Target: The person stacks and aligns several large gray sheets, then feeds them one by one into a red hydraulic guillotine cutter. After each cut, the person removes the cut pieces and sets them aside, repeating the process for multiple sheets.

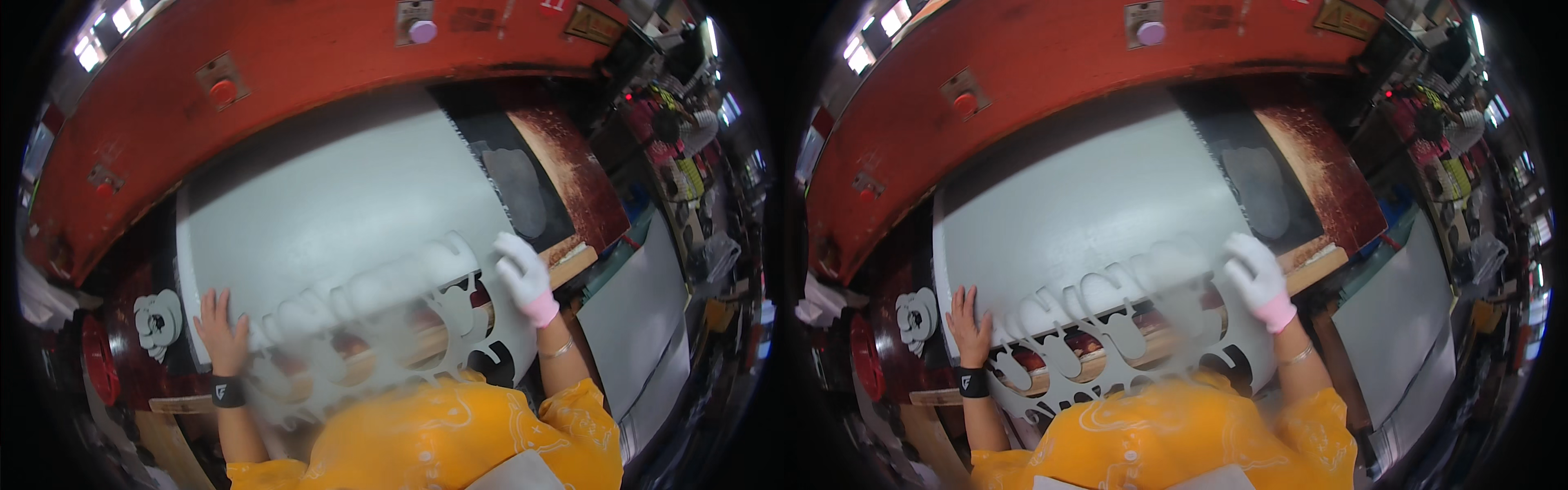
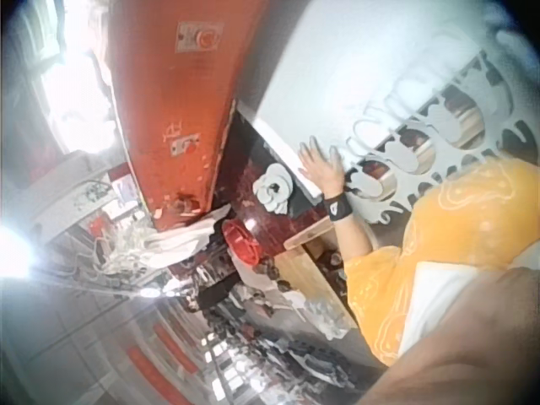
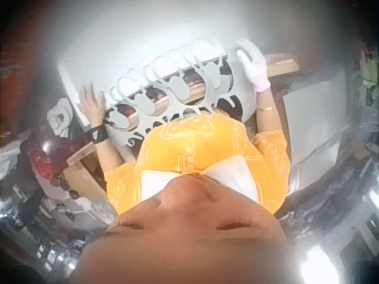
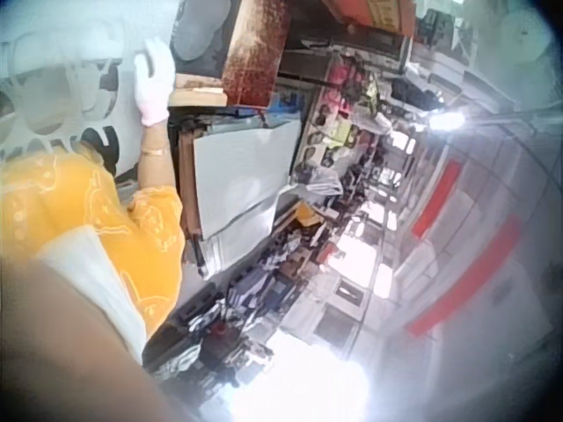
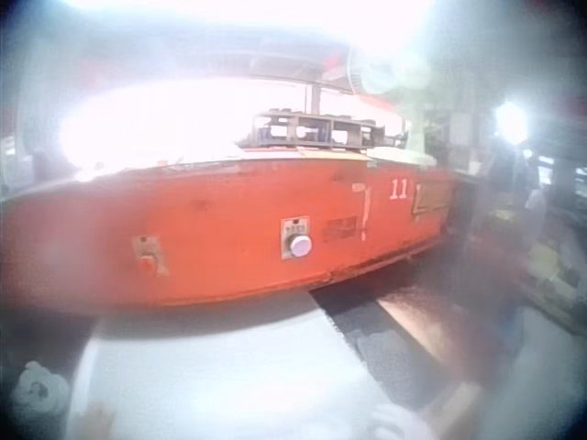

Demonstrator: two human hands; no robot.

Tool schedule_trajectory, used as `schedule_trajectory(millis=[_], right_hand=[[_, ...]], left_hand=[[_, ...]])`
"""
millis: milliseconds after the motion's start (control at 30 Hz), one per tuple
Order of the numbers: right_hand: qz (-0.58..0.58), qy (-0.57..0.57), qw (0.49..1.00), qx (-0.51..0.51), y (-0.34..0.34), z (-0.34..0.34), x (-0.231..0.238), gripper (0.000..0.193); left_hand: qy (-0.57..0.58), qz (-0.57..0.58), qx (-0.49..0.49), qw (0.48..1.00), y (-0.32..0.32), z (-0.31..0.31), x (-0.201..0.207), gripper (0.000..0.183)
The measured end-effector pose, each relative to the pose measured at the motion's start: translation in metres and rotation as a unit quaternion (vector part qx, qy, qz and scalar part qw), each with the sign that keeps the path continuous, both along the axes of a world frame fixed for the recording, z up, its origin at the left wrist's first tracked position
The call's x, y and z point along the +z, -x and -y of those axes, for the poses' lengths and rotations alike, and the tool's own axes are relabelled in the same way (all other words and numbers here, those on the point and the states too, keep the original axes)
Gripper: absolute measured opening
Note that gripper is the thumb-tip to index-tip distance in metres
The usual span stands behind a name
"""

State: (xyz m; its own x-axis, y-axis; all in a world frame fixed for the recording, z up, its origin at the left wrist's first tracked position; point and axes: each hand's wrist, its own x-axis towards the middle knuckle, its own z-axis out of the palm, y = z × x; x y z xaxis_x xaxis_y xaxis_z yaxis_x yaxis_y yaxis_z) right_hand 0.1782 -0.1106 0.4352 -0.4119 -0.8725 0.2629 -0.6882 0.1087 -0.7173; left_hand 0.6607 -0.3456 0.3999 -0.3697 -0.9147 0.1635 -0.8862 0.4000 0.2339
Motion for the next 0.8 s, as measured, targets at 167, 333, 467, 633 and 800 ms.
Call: schedule_trajectory(millis=[167, 333, 467, 633, 800], right_hand=[[-0.213, -0.108, 0.959, -0.155, 0.079, 0.029, -0.005, 0.061], [-0.280, -0.248, 0.915, -0.152, 0.093, 0.071, -0.015, 0.076], [-0.236, -0.220, 0.931, -0.174, 0.103, 0.082, -0.020, 0.082], [-0.120, -0.124, 0.978, -0.117, 0.117, 0.079, -0.001, 0.076], [0.343, 0.037, 0.938, 0.021, 0.077, 0.075, 0.054, 0.069]], left_hand=[[-0.006, 0.013, 0.035, 0.999, 0.002, 0.005, -0.003, 0.065], [0.003, 0.012, 0.020, 1.000, -0.006, 0.008, -0.002, 0.063], [0.018, 0.000, -0.004, 1.000, -0.010, 0.012, 0.001, 0.061], [0.043, -0.057, -0.041, 0.997, -0.008, 0.011, -0.002, 0.059], [0.043, -0.123, -0.047, 0.990, -0.012, 0.005, -0.002, 0.057]])
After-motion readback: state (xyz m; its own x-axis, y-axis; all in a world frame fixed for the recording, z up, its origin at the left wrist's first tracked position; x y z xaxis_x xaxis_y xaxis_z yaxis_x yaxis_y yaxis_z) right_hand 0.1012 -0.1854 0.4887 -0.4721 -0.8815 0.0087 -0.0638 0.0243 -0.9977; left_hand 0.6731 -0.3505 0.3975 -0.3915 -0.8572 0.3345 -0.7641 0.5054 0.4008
